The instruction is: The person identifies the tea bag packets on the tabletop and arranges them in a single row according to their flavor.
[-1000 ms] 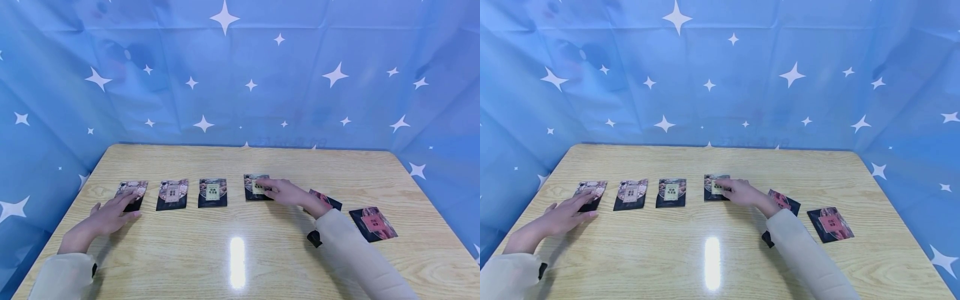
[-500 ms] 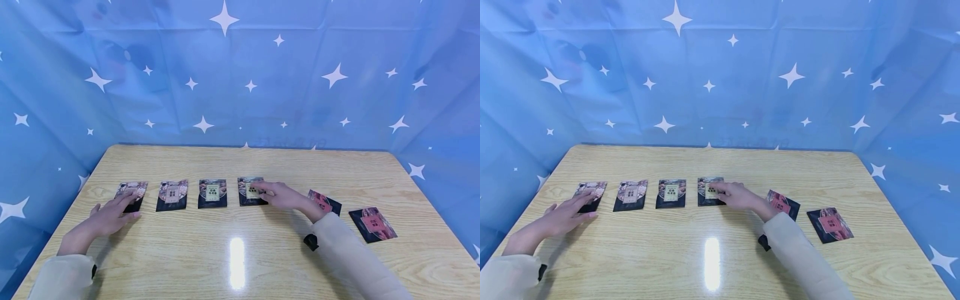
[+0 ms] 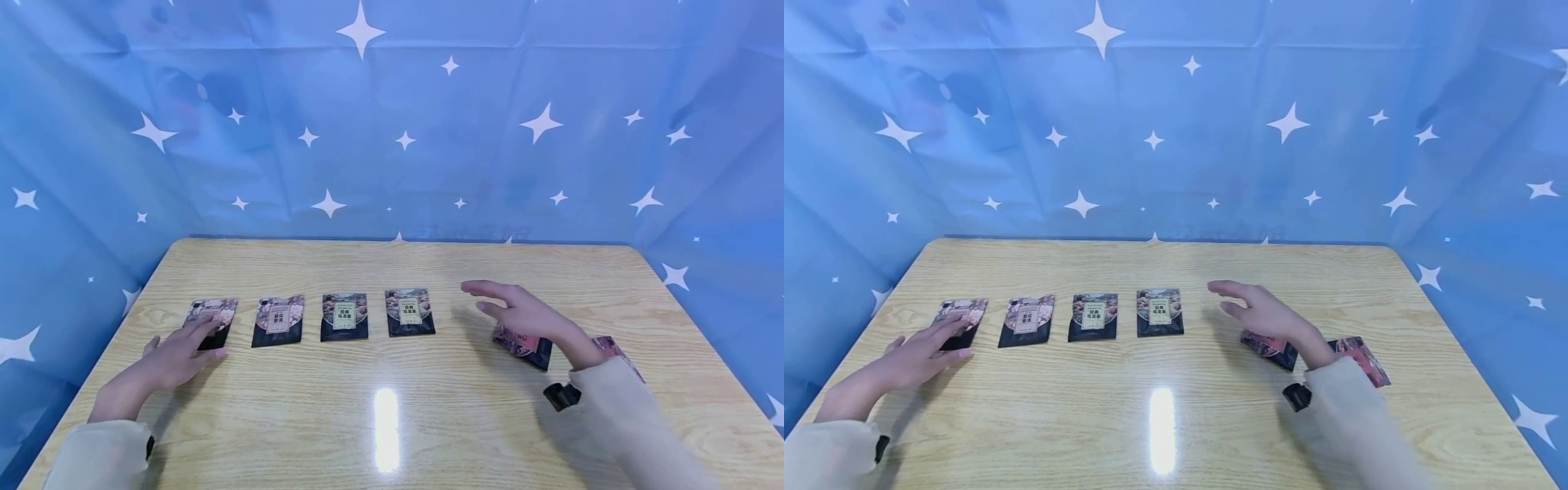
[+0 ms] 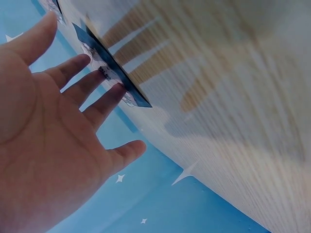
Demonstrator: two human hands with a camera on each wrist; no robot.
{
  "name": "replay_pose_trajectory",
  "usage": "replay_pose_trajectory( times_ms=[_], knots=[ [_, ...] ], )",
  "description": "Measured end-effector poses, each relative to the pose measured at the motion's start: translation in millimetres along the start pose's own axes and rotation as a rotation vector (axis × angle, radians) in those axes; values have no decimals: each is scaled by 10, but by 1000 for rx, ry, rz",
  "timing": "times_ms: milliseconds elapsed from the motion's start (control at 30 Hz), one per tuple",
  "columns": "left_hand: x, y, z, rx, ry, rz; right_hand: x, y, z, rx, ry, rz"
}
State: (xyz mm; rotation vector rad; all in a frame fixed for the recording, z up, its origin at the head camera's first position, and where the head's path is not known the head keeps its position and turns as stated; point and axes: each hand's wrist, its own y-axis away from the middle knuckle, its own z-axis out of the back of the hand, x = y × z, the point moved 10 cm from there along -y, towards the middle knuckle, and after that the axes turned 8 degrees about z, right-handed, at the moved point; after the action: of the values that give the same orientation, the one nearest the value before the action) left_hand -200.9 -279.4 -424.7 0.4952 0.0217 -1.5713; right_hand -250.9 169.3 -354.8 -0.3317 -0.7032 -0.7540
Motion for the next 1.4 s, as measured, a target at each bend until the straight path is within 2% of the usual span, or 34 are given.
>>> replay_pose_trajectory(
  times_ms=[133,300,500,733,933,1067,1300,1400],
  knots=[
    [9,6,4,5,-6,6,-8,211,138,-12,23,-9],
    [25,10,4,7,-19,9,-85,505,197,-20,67,-42],
    [22,13,0,0,-16,6,-291,808,156,-4,54,-97],
    [14,5,3,-1,-27,6,-412,995,44,38,41,-53],
    [0,-2,8,-1,-26,1,-322,962,-49,60,46,-43],
    [0,0,10,-2,-22,-2,-237,846,-134,80,21,-42],
    [-7,11,18,6,-26,-9,-209,626,-204,68,99,-55],
    [-5,13,21,10,-24,-6,-208,542,-223,64,98,-73]
  ],
)
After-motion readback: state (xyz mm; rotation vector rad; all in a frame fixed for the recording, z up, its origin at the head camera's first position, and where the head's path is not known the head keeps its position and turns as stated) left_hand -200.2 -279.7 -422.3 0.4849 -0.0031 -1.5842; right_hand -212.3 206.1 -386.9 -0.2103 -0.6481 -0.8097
